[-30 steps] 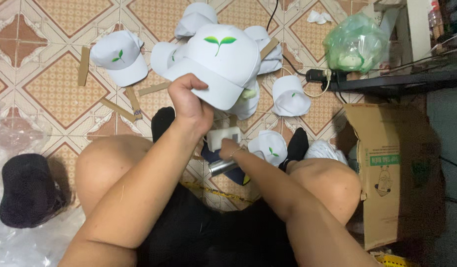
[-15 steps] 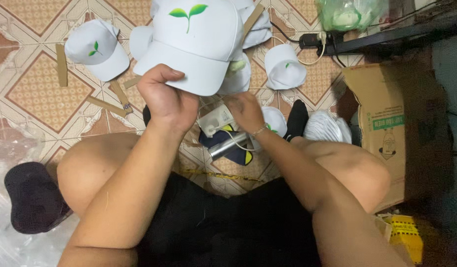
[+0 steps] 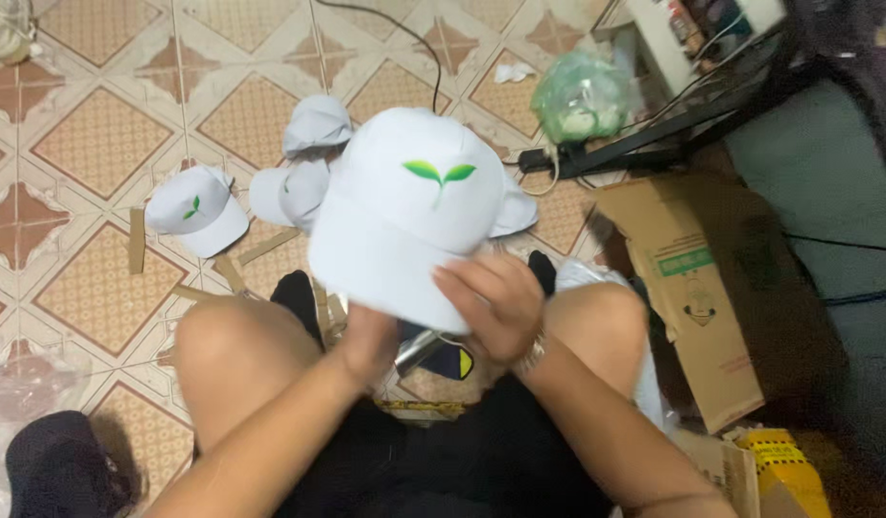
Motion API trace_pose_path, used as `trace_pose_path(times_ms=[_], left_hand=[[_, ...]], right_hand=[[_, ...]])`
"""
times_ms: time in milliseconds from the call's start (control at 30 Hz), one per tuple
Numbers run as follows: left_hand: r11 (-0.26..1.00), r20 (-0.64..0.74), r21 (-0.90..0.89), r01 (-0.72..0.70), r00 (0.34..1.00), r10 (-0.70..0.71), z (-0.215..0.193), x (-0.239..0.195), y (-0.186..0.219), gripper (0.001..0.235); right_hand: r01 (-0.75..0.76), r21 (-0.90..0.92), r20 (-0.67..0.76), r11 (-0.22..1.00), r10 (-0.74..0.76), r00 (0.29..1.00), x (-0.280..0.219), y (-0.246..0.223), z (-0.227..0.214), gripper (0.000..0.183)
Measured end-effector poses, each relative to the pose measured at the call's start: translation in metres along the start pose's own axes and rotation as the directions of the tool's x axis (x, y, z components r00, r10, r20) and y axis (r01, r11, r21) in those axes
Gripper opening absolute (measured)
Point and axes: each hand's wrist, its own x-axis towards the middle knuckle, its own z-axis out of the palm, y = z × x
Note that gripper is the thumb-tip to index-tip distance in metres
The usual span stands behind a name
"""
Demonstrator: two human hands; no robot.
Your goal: The person sits on the floor and processes white baseball caps. They use a hairdryer to heat the caps, spray them with an aerosol can, and wipe the interior with a watermelon-patterned cloth. The person repeats this sequence on multiple caps, handling them one at a time.
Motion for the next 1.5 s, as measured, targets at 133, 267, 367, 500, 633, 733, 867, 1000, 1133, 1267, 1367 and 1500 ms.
trace_pose_path(times_ms=[133, 267, 367, 500, 633, 733, 867, 1000, 1133, 1267, 1367, 1500], left_hand=[[0.37, 0.357, 0.806, -0.461, 0.879, 0.316, 0.053, -0.064, 0.046, 0.073], [-0.526, 0.653, 0.719, -0.455, 0.701, 0.286, 0.107, -0.116, 0.085, 0.064], [-0.229, 0.341, 0.919, -0.32, 0.939, 0.057, 0.124, -0.141, 0.095, 0.079], [-0.258, 0.329, 0.913, -0.315, 0.944, 0.012, 0.115, -0.146, 0.085, 0.09], [-0.422, 0.327, 0.847, -0.323, 0.943, -0.066, 0.106, -0.143, 0.054, 0.057], [-0.524, 0.425, 0.748, -0.406, 0.9, -0.091, 0.1, -0.139, 0.045, 0.038], [-0.18, 0.667, 0.743, -0.644, 0.733, 0.134, 0.09, -0.157, 0.074, 0.035], [0.041, 0.627, 0.776, -0.63, 0.776, 0.062, 0.081, -0.181, 0.12, 0.03], [0.143, 0.217, 0.972, -0.189, 0.951, -0.222, 0.061, -0.164, 0.143, 0.028], [-0.052, -0.068, 0.998, 0.047, 0.847, -0.527, 0.042, -0.128, 0.142, 0.039], [-0.462, -0.205, 0.881, -0.097, 0.803, -0.56, 0.043, -0.104, 0.136, 0.044], [-0.041, 0.48, 0.859, -0.51, 0.832, -0.276, 0.032, -0.066, 0.116, 0.07]], right_hand=[[-0.167, 0.086, -0.169, 0.982, 0.18, 0.969, -0.003, -0.055, -0.071, 0.021], [-0.496, 0.222, -0.205, 0.839, 0.538, 0.818, -0.008, -0.103, -0.096, 0.012], [-0.596, 0.316, -0.04, 0.738, 0.638, 0.769, -0.015, -0.121, -0.09, 0.015], [-0.674, 0.387, 0.107, 0.629, 0.696, 0.71, -0.018, -0.132, -0.079, 0.017], [-0.648, 0.378, 0.128, 0.661, 0.656, 0.744, -0.023, -0.138, -0.082, 0.016], [-0.66, 0.34, 0.104, 0.67, 0.67, 0.735, -0.029, -0.14, -0.082, 0.016], [-0.579, 0.241, -0.093, 0.779, 0.612, 0.785, -0.036, -0.12, -0.077, 0.015], [-0.568, 0.089, -0.222, 0.818, 0.573, 0.789, -0.038, -0.08, -0.079, 0.015], [-0.616, 0.123, -0.235, 0.778, 0.626, 0.744, -0.035, -0.06, -0.085, 0.015], [-0.514, 0.069, -0.274, 0.855, 0.511, 0.814, -0.031, -0.06, -0.084, 0.011], [-0.3, -0.017, -0.257, 0.954, 0.286, 0.923, -0.033, -0.063, -0.086, 0.013], [-0.072, -0.025, -0.229, 0.997, 0.064, 0.971, -0.044, -0.061, -0.075, 0.012]])
